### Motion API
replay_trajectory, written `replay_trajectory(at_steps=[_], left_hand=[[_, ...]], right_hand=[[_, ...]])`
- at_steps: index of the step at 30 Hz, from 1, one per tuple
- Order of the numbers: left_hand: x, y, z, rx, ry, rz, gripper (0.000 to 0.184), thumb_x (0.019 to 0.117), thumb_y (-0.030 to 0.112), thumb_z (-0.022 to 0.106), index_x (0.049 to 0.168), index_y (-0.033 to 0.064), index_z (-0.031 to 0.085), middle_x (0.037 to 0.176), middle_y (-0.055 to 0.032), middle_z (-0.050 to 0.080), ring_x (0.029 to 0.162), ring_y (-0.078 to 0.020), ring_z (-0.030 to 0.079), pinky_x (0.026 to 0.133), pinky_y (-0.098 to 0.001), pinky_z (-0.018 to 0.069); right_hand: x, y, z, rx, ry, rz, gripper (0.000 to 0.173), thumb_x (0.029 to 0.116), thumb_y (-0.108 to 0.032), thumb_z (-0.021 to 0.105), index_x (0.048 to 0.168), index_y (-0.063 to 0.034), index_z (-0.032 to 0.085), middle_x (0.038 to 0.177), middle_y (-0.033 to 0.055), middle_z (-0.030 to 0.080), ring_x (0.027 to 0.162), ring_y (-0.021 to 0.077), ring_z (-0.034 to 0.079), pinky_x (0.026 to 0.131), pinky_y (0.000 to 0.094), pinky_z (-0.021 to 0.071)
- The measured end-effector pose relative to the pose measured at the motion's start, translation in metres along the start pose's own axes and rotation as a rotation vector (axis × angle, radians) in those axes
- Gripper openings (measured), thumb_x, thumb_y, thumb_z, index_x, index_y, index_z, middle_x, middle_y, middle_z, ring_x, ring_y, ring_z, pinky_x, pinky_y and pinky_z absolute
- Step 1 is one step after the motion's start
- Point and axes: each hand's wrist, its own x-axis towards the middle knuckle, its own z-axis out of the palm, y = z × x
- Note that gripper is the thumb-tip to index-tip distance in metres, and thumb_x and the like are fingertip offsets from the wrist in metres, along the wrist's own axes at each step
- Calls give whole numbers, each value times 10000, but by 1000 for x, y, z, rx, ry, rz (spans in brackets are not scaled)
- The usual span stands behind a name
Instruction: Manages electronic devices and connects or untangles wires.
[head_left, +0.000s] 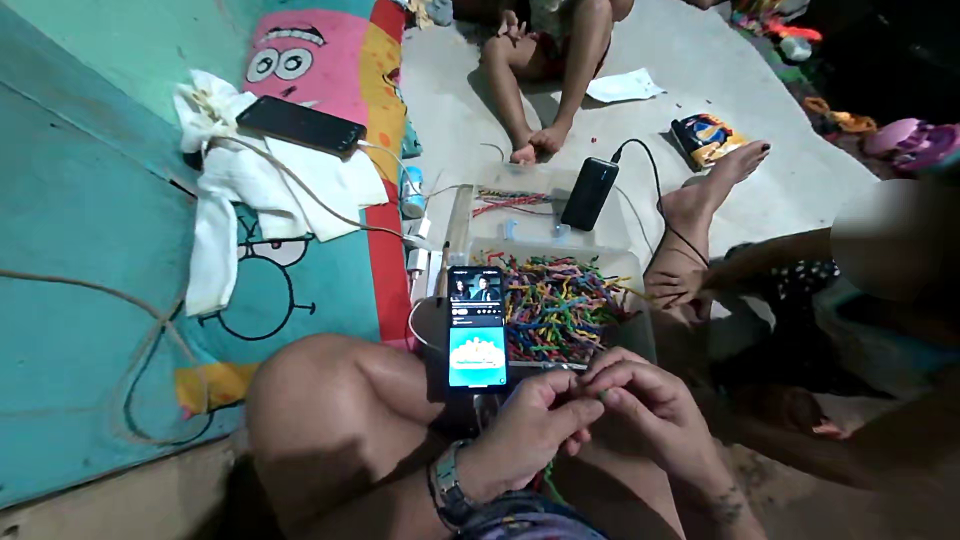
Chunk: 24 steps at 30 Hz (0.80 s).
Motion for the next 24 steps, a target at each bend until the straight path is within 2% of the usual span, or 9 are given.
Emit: replay_trajectory(at_steps=[3,6,8,11,16,19,22,24], left_hand=[[-1,1,3,7,17,16,70,1012,87,566,1030,88,634,840,85,633,701,10,602,647,-170,529],[-4,5,5,-128,-16,-88,150,1016,49,523,1107,74,640,856,75,652,706,5,610,650,-163,531],[-6,6,5,-224,-76,-154,183,1021,40,506,1126,90,648,896,67,676,705,9,614,641,-153,530],[-6,5,4,-237,-138,-159,175,1021,53,509,1039,117,671,923,67,697,705,23,612,635,-142,522],[-2,-2,4,-139,-51,-54,110,1007,63,563,961,100,655,847,67,658,716,-1,610,653,-164,522],[-1,-1,5,-93,9,-17,103,1009,62,565,953,98,643,838,65,654,725,-10,628,661,-173,541],[1,-3,4,-24,75,53,81,1008,55,574,995,77,651,902,56,676,767,-15,643,695,-189,553],[2,-5,3,22,93,104,84,1004,49,581,1012,60,664,940,57,694,785,-10,654,711,-191,565]], right_hand=[[-1,2,3,105,-22,7,234,1062,-333,549,1094,-181,725,1120,-70,682,1052,26,638,895,192,547],[-2,5,-1,319,-164,63,311,1070,-361,520,1206,-187,738,1301,-39,630,1113,44,616,887,191,547],[-4,7,-3,417,-214,63,293,1061,-372,535,1165,-206,752,1308,-55,635,1059,19,627,855,173,540],[-6,8,-4,467,-171,47,262,1037,-382,575,1106,-213,762,1279,-49,656,1048,34,635,852,192,540],[-6,-1,0,131,43,27,195,1057,-291,566,1077,-179,725,1086,-71,668,945,9,640,779,167,557],[-9,0,13,-46,200,2,189,1061,-258,559,1074,-159,719,1014,-80,666,903,-4,634,781,161,553],[-10,4,22,-206,317,-17,174,1059,-224,553,1058,-135,702,998,-81,646,926,-20,612,818,144,530],[-10,4,21,-206,319,15,172,1054,-224,557,1038,-130,699,993,-85,644,930,-25,604,815,141,522]])
